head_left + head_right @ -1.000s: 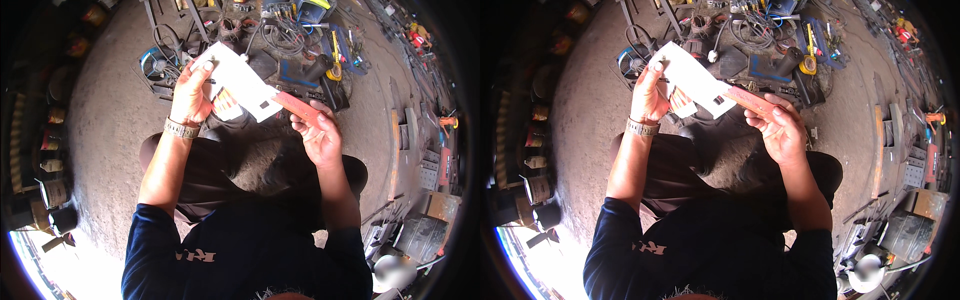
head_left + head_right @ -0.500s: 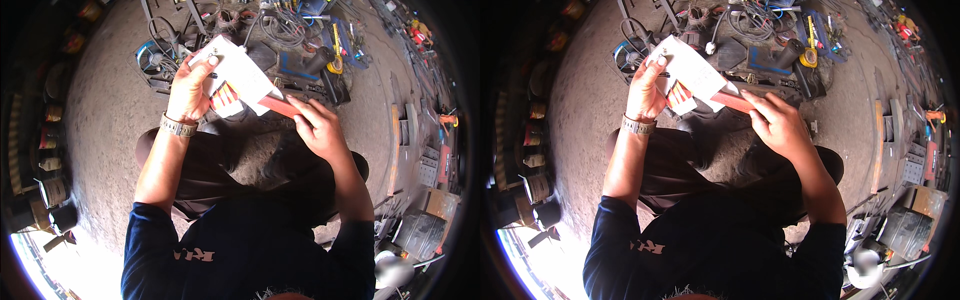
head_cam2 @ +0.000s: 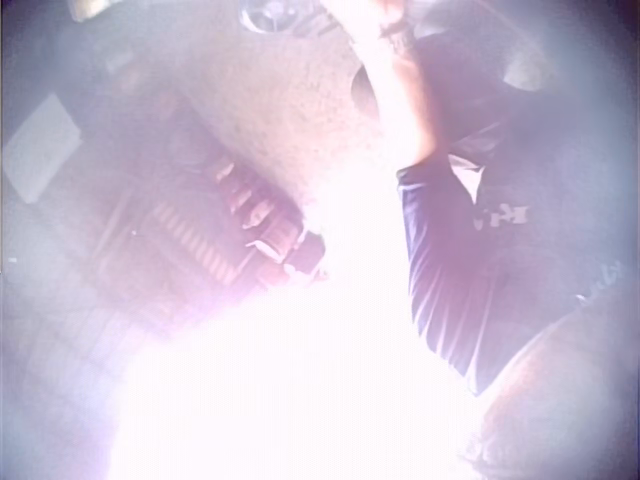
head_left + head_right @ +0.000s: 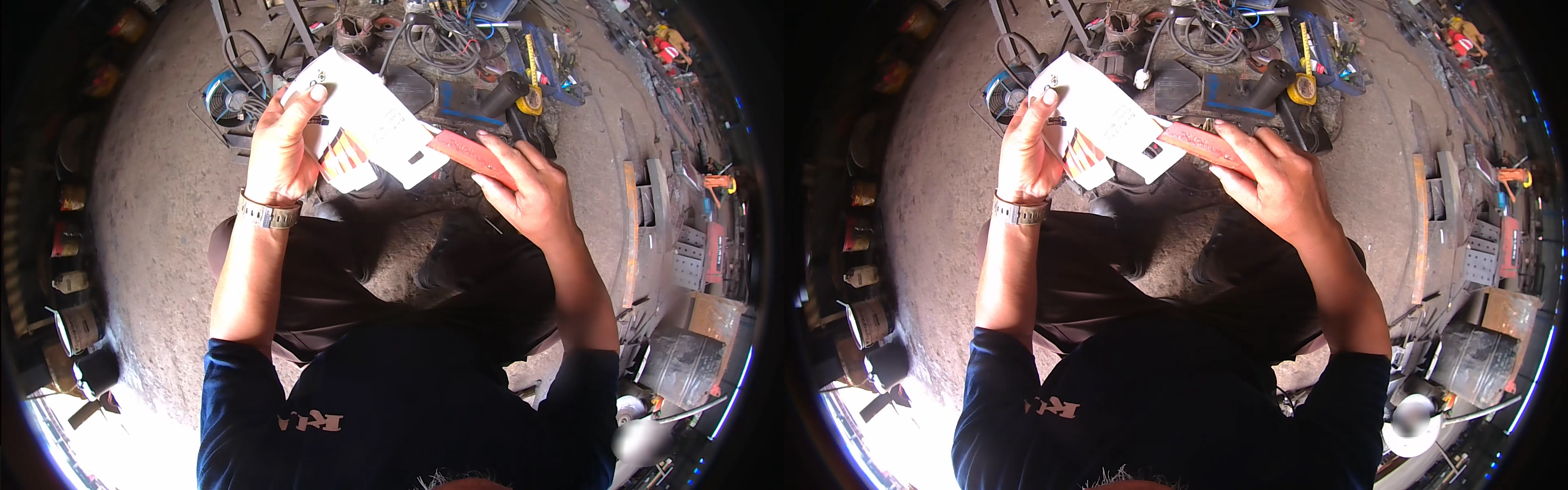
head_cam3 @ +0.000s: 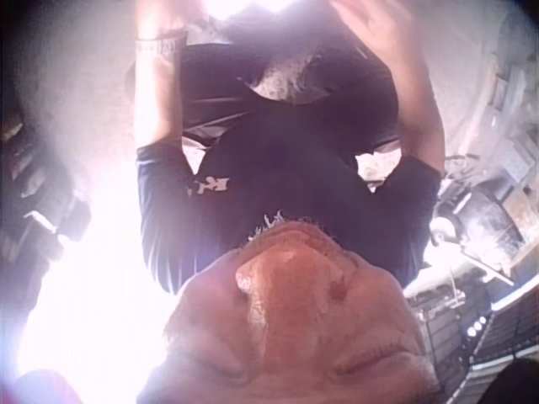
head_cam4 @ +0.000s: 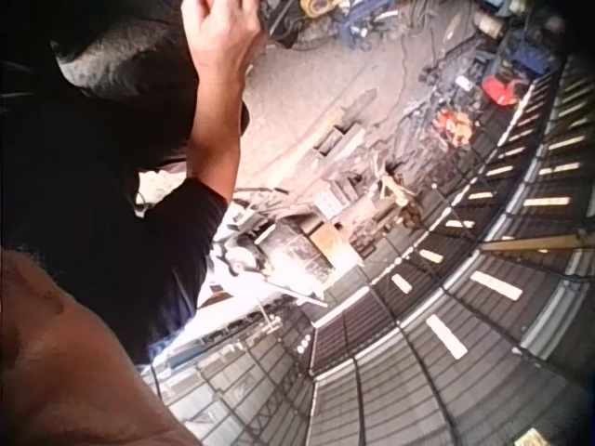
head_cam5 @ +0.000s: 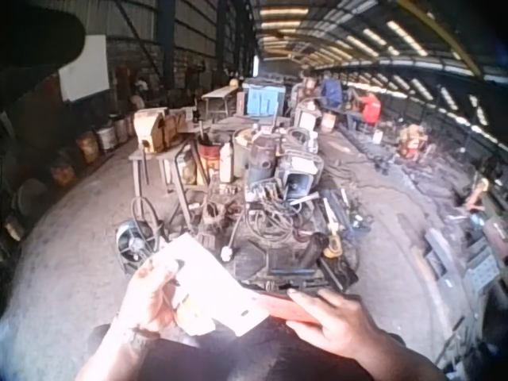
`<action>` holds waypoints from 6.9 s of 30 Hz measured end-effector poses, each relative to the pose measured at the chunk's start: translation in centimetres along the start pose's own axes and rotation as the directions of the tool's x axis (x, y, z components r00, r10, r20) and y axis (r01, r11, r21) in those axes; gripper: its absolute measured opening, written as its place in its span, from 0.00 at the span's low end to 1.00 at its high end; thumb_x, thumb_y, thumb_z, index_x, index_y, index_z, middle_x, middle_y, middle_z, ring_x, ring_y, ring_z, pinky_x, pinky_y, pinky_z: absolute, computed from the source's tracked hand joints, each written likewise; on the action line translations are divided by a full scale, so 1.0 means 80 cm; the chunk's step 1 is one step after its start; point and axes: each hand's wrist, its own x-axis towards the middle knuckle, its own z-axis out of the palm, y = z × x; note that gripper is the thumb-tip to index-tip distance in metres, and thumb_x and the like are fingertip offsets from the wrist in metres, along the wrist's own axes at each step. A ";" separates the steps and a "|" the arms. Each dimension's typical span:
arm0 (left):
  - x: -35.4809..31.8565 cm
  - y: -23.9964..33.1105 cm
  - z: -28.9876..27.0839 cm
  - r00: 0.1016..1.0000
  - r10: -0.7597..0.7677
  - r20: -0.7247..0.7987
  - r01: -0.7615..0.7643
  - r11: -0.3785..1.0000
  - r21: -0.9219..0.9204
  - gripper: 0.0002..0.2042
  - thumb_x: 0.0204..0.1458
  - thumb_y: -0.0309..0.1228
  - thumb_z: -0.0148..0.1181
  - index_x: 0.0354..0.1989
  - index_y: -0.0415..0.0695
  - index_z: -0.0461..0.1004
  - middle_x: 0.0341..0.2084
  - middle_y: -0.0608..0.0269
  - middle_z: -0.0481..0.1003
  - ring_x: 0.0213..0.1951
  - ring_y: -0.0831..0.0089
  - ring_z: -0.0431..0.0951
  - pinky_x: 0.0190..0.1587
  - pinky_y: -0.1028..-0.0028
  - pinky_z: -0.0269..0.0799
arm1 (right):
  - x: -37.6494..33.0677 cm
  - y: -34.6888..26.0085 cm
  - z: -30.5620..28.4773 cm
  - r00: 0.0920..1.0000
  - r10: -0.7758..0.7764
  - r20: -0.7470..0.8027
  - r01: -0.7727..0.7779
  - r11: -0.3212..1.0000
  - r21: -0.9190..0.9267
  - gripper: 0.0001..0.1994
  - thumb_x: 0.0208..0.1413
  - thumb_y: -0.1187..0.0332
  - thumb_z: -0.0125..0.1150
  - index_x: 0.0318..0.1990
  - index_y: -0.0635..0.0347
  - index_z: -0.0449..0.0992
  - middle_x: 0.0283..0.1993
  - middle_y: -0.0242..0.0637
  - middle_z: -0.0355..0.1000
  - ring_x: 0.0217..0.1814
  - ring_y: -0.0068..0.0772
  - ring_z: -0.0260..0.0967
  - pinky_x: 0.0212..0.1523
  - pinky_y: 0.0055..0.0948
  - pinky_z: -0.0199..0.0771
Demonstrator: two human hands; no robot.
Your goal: The person sits on the floor in a workshop and handles a small box, then uses a red utility knife to cut a sticker from a sheet. They peel the sticker and apply it to a small white rectangular object, smoothing it down with their fingers.
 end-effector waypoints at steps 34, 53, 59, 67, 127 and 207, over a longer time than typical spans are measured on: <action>0.000 -0.012 -0.004 0.998 -0.061 -0.004 0.061 0.990 0.127 0.21 0.57 0.21 0.69 0.56 0.40 0.67 0.46 0.55 0.80 0.46 0.66 0.83 0.49 0.62 0.84 | -0.005 0.008 -0.005 1.000 0.024 -0.010 -0.022 0.991 0.130 0.26 0.50 0.74 0.77 0.59 0.61 0.80 0.40 0.44 0.79 0.37 0.43 0.81 0.38 0.35 0.80; 0.003 -0.012 -0.016 0.993 -0.089 0.080 0.077 0.986 0.149 0.21 0.55 0.20 0.67 0.56 0.37 0.69 0.50 0.52 0.79 0.51 0.63 0.82 0.55 0.62 0.82 | -0.003 0.009 -0.013 0.998 0.052 -0.033 -0.046 0.985 0.168 0.26 0.50 0.75 0.77 0.59 0.63 0.80 0.42 0.46 0.80 0.38 0.44 0.82 0.41 0.36 0.80; 0.000 -0.016 -0.015 0.984 -0.109 0.141 0.087 0.985 0.150 0.24 0.54 0.24 0.71 0.59 0.36 0.69 0.48 0.55 0.80 0.50 0.66 0.82 0.56 0.64 0.80 | -0.002 0.000 -0.009 0.999 0.041 0.010 -0.042 0.984 0.173 0.25 0.51 0.72 0.77 0.58 0.61 0.80 0.40 0.44 0.80 0.36 0.44 0.81 0.37 0.37 0.81; -0.005 -0.023 -0.001 0.991 -0.106 0.077 0.089 0.976 0.200 0.24 0.54 0.22 0.71 0.58 0.36 0.70 0.47 0.57 0.80 0.51 0.69 0.81 0.55 0.67 0.80 | -0.003 -0.003 -0.007 0.998 0.058 -0.001 -0.057 0.990 0.126 0.25 0.51 0.71 0.78 0.58 0.59 0.81 0.38 0.43 0.79 0.34 0.44 0.80 0.36 0.38 0.81; 0.006 -0.033 -0.009 0.971 0.238 0.034 -0.237 0.929 0.285 0.27 0.65 0.27 0.57 0.73 0.36 0.66 0.66 0.52 0.73 0.67 0.64 0.71 0.73 0.64 0.60 | -0.138 -0.058 0.056 0.613 0.578 0.539 -0.662 0.004 0.749 0.18 0.78 0.61 0.47 0.57 0.68 0.74 0.32 0.35 0.75 0.22 0.16 0.64 0.21 0.20 0.63; -0.018 -0.108 0.043 0.960 -0.171 -0.221 0.154 0.984 -0.091 0.08 0.66 0.26 0.62 0.51 0.39 0.76 0.37 0.55 0.83 0.37 0.64 0.87 0.38 0.68 0.86 | 0.023 -0.011 0.182 0.698 0.715 0.038 -0.260 0.203 0.944 0.15 0.68 0.63 0.66 0.53 0.65 0.74 0.31 0.25 0.72 0.27 0.16 0.67 0.28 0.22 0.68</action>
